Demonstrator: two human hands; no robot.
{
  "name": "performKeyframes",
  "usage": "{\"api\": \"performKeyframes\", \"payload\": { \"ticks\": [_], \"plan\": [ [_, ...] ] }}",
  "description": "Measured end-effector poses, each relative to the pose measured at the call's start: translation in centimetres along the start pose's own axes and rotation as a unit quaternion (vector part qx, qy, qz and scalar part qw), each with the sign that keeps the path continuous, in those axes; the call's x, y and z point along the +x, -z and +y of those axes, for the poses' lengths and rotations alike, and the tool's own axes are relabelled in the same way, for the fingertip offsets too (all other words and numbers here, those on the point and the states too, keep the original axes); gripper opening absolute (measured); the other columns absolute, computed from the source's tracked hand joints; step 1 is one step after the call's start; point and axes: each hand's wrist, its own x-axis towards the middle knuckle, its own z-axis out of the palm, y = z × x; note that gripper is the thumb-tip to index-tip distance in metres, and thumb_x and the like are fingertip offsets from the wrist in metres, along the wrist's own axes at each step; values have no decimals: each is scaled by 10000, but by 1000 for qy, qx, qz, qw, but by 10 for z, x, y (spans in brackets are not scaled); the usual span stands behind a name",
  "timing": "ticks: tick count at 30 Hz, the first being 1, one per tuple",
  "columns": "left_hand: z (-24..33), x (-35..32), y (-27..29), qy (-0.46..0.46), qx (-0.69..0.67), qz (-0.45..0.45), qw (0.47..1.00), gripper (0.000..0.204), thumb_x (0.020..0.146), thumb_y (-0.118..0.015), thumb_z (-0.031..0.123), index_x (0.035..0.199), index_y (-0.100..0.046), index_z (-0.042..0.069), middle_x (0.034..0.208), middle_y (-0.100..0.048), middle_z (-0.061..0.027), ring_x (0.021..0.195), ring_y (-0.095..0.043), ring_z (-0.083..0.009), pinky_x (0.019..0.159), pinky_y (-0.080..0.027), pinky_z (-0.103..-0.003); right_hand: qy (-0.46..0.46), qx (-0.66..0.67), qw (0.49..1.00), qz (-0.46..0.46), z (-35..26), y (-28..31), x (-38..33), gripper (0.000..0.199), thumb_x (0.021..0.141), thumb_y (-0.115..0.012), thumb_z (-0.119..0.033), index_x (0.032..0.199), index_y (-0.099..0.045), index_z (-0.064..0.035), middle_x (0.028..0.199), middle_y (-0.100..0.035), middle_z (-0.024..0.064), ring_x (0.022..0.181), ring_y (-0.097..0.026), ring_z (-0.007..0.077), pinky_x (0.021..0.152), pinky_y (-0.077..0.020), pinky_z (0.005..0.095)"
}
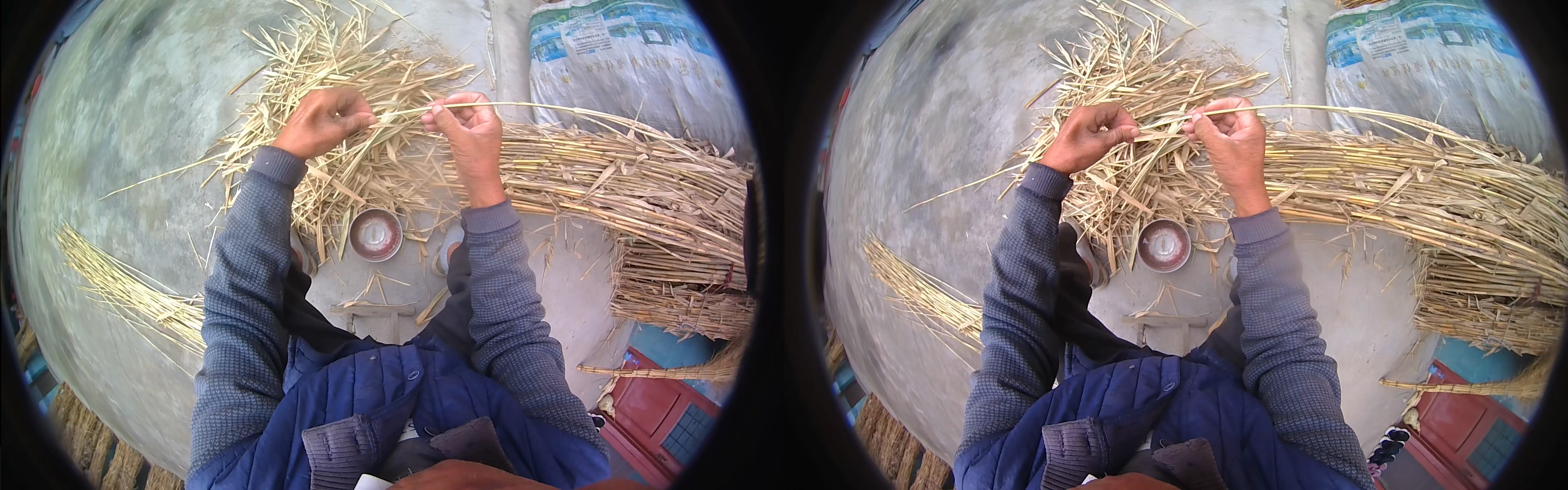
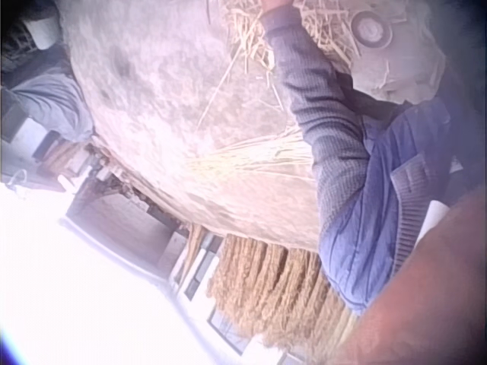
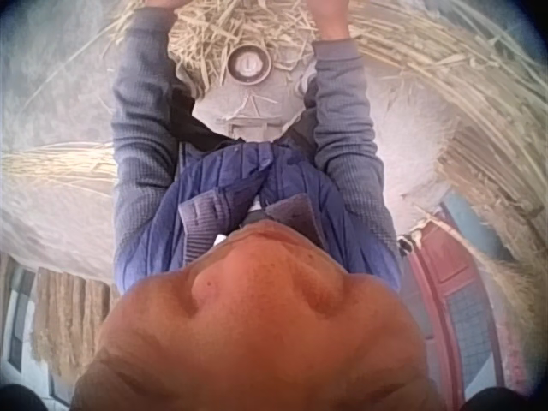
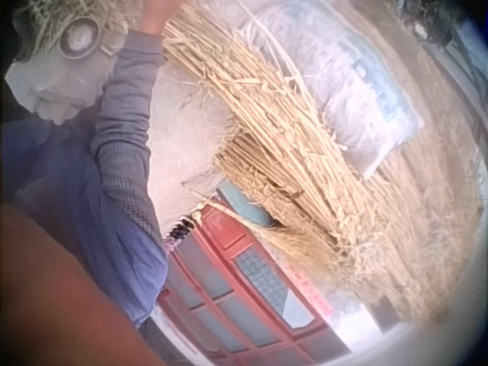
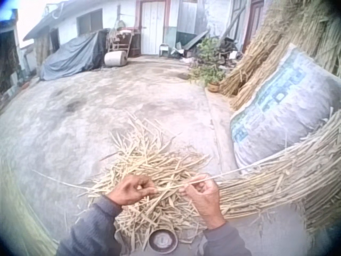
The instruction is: The person sits on the floor and repeatedly pulls thin strips from dried straw stalks by hand. The separated strips are placed into a pile on the left, while the remaining stalks are set aside on the right.
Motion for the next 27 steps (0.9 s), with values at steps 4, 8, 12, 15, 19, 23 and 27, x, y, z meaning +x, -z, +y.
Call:
{"api": "performKeyframes", "payload": {
  "ticks": [4,8,12,15,19,23,27],
  "plan": [
    [0,0,0,-1,1,-4,1000,231,893,-754,238,926,-712,13,773,-675,-33,718,-594,-109,675,-492,-299,7,-3,1000,-6,-1,0,1,188,927,-649,22,1039,-498,10,962,-685,142,831,-724,190,700,-618,281],
    [4,-1,-1,-3,1,2,1000,234,893,-754,246,926,-710,18,776,-676,-36,721,-596,-108,671,-492,-303,7,1,1000,-10,-1,-1,1,185,928,-649,22,1033,-497,8,964,-684,144,831,-724,192,704,-617,286],
    [1,-1,-3,-2,-2,-11,1000,230,892,-756,249,916,-711,25,779,-681,-35,719,-603,-110,666,-494,-307,0,-20,1000,-12,0,2,1,187,924,-656,23,1027,-500,5,961,-682,142,827,-722,190,702,-610,285],
    [-3,0,-3,10,50,-39,998,222,886,-761,252,911,-712,37,781,-686,-30,722,-620,-117,663,-500,-316,-1,-24,999,-36,4,5,1,196,914,-669,23,1018,-505,0,954,-682,134,823,-712,174,711,-602,276],
    [-2,-8,-1,-43,86,-34,995,229,878,-731,275,922,-684,56,774,-693,-95,721,-666,-251,673,-513,-382,27,-92,995,-11,13,3,-2,188,895,-674,37,1003,-538,-34,925,-679,86,729,-647,101,674,-534,213],
    [-13,-24,4,-106,175,8,979,193,817,-723,237,855,-651,62,749,-662,-139,754,-657,-342,677,-498,-445,106,-471,876,-23,21,6,-6,155,841,-654,5,954,-571,-62,807,-665,56,663,-630,116,644,-515,267],
    [-54,-65,34,-76,232,51,968,145,800,-706,213,826,-649,82,724,-654,-122,746,-661,-338,668,-500,-449,64,-494,866,-38,23,23,0,145,846,-646,-52,982,-598,-53,747,-636,42,671,-627,118,648,-510,278]
  ]
}}
